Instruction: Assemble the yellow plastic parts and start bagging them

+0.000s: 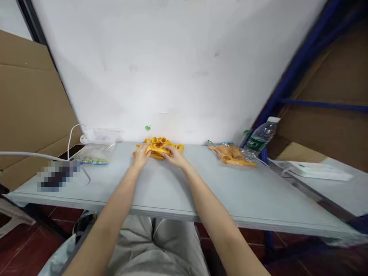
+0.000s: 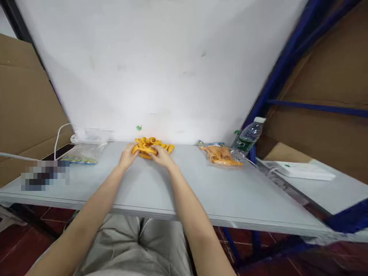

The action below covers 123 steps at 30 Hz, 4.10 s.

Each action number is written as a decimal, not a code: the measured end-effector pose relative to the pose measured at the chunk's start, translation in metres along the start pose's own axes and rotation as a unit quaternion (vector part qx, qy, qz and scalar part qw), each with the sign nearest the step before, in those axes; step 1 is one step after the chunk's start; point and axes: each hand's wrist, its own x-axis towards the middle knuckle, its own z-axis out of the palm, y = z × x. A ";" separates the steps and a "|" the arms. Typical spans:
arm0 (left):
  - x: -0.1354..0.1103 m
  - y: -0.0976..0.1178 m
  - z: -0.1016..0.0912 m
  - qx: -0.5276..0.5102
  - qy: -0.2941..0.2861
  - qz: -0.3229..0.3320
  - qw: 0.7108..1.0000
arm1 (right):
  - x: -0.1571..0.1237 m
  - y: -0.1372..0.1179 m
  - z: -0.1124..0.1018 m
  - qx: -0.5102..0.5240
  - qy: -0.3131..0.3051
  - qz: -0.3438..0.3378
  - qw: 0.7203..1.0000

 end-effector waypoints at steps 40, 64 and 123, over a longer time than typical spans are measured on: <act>-0.006 0.012 0.007 -0.005 0.016 0.038 0.999 | -0.002 -0.025 -0.007 -0.247 0.048 -0.001 0.968; -0.007 0.011 0.008 -0.021 0.010 0.001 1.000 | -0.003 -0.030 -0.007 -0.247 0.045 0.011 0.968; 0.002 -0.018 0.006 -0.279 0.217 -0.304 0.885 | -0.014 0.100 -0.028 -0.198 -0.056 0.379 0.902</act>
